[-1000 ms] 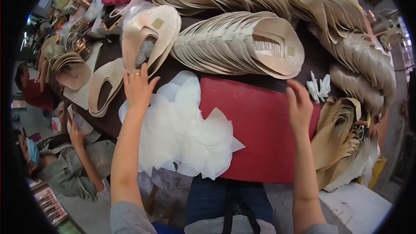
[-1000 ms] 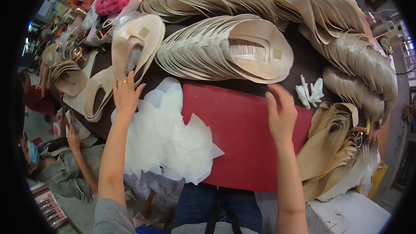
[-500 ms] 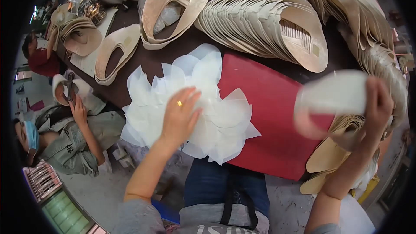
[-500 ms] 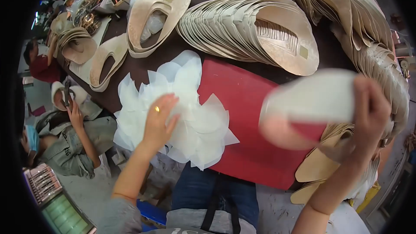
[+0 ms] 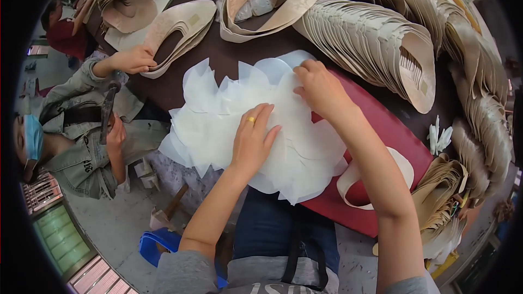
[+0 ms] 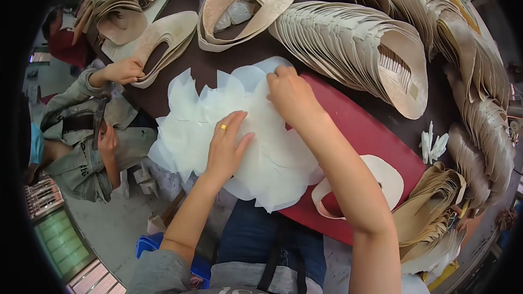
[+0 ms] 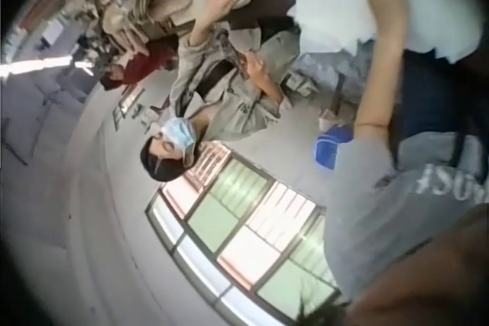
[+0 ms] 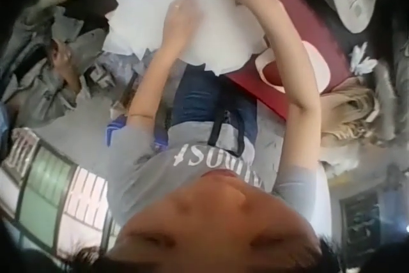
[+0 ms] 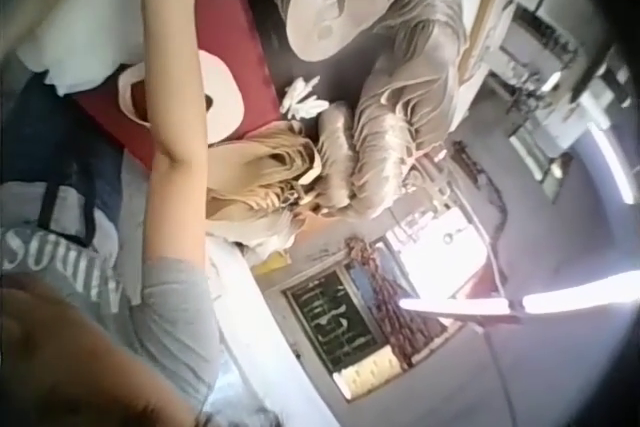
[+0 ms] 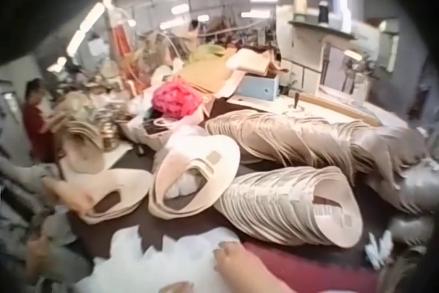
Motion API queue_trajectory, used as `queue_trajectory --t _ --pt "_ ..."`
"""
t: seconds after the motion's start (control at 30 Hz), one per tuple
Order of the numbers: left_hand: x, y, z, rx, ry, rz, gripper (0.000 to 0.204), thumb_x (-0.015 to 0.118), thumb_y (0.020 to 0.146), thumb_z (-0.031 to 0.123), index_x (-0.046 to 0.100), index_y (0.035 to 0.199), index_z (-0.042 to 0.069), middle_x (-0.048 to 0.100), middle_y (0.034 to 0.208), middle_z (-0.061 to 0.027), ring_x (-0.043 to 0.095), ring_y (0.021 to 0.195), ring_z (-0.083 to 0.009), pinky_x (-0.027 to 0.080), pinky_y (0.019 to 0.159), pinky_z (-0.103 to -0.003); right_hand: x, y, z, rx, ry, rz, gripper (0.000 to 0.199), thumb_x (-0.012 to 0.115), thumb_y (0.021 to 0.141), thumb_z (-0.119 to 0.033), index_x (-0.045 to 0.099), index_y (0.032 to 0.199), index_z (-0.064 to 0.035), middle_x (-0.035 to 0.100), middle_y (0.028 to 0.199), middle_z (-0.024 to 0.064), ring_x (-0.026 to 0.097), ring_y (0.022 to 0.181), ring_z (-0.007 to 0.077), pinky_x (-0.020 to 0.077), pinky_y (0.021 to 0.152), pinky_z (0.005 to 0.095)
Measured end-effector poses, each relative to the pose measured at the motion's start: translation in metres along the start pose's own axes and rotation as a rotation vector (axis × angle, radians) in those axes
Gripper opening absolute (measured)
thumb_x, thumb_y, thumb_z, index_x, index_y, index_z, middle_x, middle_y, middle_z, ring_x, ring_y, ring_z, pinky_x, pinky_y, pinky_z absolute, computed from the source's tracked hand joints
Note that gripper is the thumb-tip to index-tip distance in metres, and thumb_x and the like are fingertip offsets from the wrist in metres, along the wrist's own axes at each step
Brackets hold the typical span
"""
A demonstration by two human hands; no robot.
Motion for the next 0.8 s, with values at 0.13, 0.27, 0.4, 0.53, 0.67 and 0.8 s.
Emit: queue_trajectory --t 0.13,0.27,0.4,0.53,0.67,0.8 --pt "-0.023 0.007 -0.023 -0.034 0.141 -0.18 0.062 0.07 0.079 0.022 0.044 0.132 0.003 0.052 0.128 -0.0114 0.05 0.111 -0.0278 0.04 0.096 -0.038 0.017 0.027 -0.016 0.122 -0.143 -0.219 0.028 0.073 0.066 -0.004 0.06 0.091 0.0003 0.058 0.095 0.0153 0.058 0.088 0.0336 0.0505 0.078 0.0387" --pt "-0.038 0.013 -0.025 0.074 0.137 -0.238 0.073 0.074 0.074 0.028 0.04 0.135 0.005 0.051 0.129 -0.0098 0.048 0.114 -0.0271 0.036 0.099 -0.039 0.002 0.029 -0.023 0.214 -0.094 -0.338 0.029 0.075 0.06 -0.005 0.062 0.085 0.0015 0.06 0.086 0.0154 0.059 0.08 0.0338 0.0499 0.074 0.0379" --pt "-0.047 0.019 -0.046 0.279 0.034 -0.202 0.085 0.077 0.069 0.035 0.036 0.138 0.007 0.054 0.127 -0.0077 0.043 0.12 -0.027 0.033 0.099 -0.039 0.007 0.017 -0.032 0.206 -0.149 -0.317 0.015 0.072 0.064 -0.004 0.065 0.077 0.0001 0.059 0.081 0.0141 0.058 0.075 0.0309 0.0488 0.07 0.0366" --pt "-0.056 0.034 -0.055 0.237 0.1 -0.34 0.091 0.079 0.066 0.038 0.034 0.14 0.008 0.056 0.126 -0.0071 0.042 0.122 -0.0269 0.032 0.1 -0.039 -0.002 0.0 -0.064 -0.042 -0.308 -0.07 0.011 0.068 0.07 -0.002 0.064 0.08 -0.005 0.058 0.08 0.008 0.057 0.077 0.0255 0.0468 0.077 0.0354" --pt "-0.055 0.033 -0.06 0.206 0.143 -0.391 0.097 0.08 0.064 0.04 0.032 0.141 0.009 0.058 0.122 -0.0066 0.041 0.124 -0.0268 0.03 0.1 -0.039 -0.035 -0.033 -0.102 -0.096 -0.193 -0.041 0.011 0.064 0.073 -0.004 0.06 0.082 -0.0076 0.059 0.08 0.0045 0.057 0.078 0.0233 0.044 0.081 0.0353" --pt "-0.05 0.037 -0.049 0.212 0.168 -0.397 0.096 0.081 0.063 0.04 0.032 0.141 0.009 0.061 0.119 -0.0057 0.042 0.123 -0.0265 0.03 0.1 -0.039 -0.049 -0.074 -0.122 0.032 -0.038 0.087 0.011 0.066 0.075 0.001 0.062 0.083 -0.0048 0.065 0.083 0.0043 0.059 0.074 0.0218 0.0466 0.081 0.0314"
Point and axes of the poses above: each hand's wrist, its own y-axis towards the middle knuckle, its own x-axis out of the palm, z = x × y, the point moved 1 cm from there along y, towards the middle knuckle
